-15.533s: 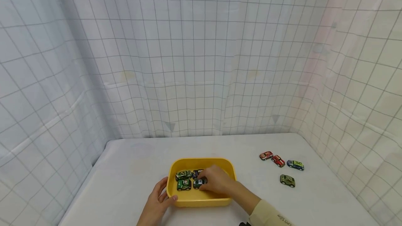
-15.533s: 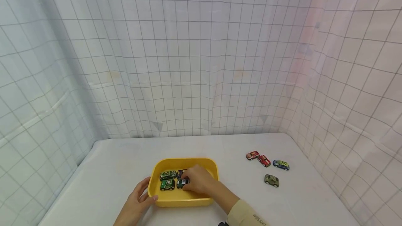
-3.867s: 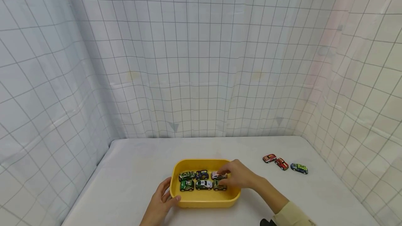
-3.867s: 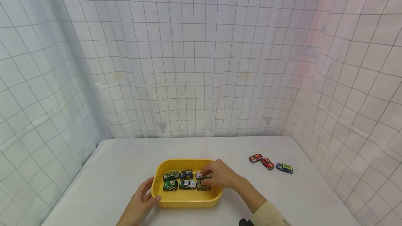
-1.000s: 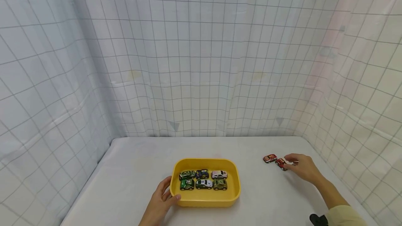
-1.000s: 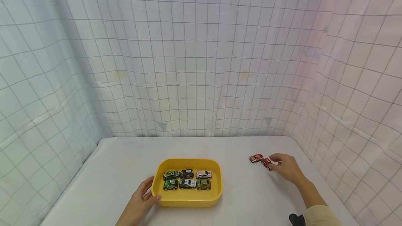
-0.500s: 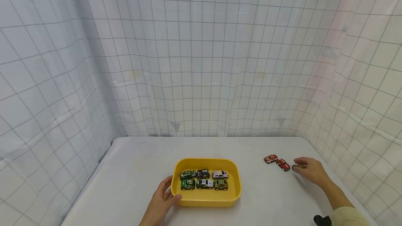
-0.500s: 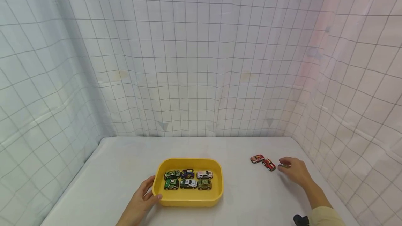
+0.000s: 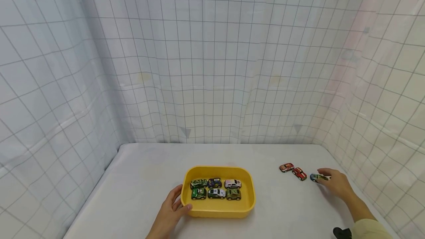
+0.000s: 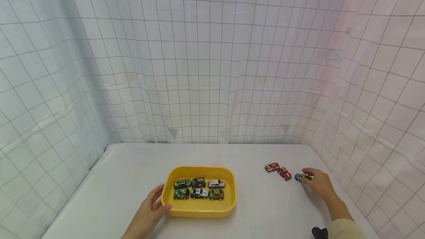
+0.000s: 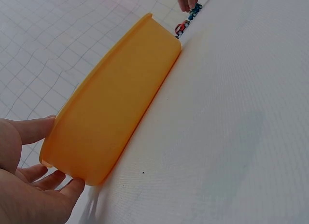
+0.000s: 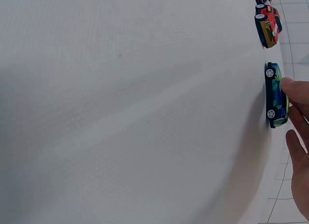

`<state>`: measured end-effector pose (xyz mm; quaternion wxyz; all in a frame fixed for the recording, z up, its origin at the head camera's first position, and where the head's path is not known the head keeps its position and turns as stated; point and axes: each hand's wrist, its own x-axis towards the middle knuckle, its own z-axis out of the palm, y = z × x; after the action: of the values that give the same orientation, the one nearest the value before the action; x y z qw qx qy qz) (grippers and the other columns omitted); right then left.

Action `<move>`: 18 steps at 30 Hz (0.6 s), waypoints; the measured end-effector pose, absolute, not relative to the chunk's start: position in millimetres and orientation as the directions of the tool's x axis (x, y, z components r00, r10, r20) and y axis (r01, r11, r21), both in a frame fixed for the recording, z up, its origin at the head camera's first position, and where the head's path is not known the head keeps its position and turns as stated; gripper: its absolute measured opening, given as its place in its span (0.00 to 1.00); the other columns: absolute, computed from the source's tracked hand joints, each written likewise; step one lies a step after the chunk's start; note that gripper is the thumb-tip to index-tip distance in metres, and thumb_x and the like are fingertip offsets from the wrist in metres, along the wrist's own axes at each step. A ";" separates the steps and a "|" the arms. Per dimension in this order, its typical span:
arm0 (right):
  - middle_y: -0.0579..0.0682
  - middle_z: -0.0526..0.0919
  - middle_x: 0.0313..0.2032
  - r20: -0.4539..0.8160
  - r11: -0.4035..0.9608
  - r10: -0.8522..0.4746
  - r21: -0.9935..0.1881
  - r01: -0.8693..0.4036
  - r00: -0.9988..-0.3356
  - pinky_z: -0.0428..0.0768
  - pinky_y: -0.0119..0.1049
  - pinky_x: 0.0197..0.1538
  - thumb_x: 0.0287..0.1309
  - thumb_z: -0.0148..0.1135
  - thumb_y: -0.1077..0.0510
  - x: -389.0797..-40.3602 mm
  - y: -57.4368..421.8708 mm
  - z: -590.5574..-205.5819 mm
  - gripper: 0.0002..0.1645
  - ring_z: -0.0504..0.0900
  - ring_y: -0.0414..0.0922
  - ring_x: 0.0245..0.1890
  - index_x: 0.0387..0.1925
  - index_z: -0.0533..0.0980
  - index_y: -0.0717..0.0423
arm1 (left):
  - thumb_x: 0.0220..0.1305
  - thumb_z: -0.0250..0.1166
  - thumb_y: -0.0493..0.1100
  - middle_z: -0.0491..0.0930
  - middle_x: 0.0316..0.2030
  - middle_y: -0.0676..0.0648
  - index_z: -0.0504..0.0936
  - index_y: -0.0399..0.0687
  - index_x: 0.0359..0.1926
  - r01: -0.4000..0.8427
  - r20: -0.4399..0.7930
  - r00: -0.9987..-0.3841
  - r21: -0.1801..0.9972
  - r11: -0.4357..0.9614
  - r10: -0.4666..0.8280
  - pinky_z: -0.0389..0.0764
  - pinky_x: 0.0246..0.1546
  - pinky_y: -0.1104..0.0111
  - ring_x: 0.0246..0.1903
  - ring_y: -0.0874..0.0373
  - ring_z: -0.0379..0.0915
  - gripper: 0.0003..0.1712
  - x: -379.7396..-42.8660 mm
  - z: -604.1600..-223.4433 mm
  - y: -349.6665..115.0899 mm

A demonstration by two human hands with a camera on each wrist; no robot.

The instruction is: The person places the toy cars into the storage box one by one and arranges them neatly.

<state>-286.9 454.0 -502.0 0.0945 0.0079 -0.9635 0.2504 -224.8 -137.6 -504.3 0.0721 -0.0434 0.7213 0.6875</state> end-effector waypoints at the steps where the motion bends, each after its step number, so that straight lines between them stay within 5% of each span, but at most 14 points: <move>1: 0.72 0.82 0.52 0.175 0.875 0.042 -0.482 -0.048 -0.984 0.75 0.70 0.53 0.61 0.70 0.62 -286.7 454.8 -503.0 0.24 0.75 0.75 0.55 0.55 0.78 0.73 | 0.64 0.73 0.34 0.48 0.77 0.27 0.51 0.36 0.80 -0.162 -0.164 -0.986 0.985 0.053 0.037 0.71 0.66 0.43 0.73 0.29 0.52 0.52 -225.1 -504.7 -137.5; 18: 0.80 0.73 0.58 0.076 0.842 0.148 -0.533 0.085 -0.986 0.71 0.72 0.57 0.66 0.68 0.55 -287.4 465.7 -521.6 0.30 0.70 0.78 0.58 0.60 0.75 0.73 | 0.64 0.72 0.34 0.49 0.78 0.28 0.51 0.36 0.80 -0.165 -0.167 -0.985 0.985 0.046 0.043 0.71 0.66 0.45 0.74 0.30 0.52 0.52 -224.8 -504.4 -139.0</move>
<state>-287.4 465.7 -521.6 0.0573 -0.0610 -0.9580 0.2745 -224.8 -139.0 -504.4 0.0757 -0.0425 0.7192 0.6893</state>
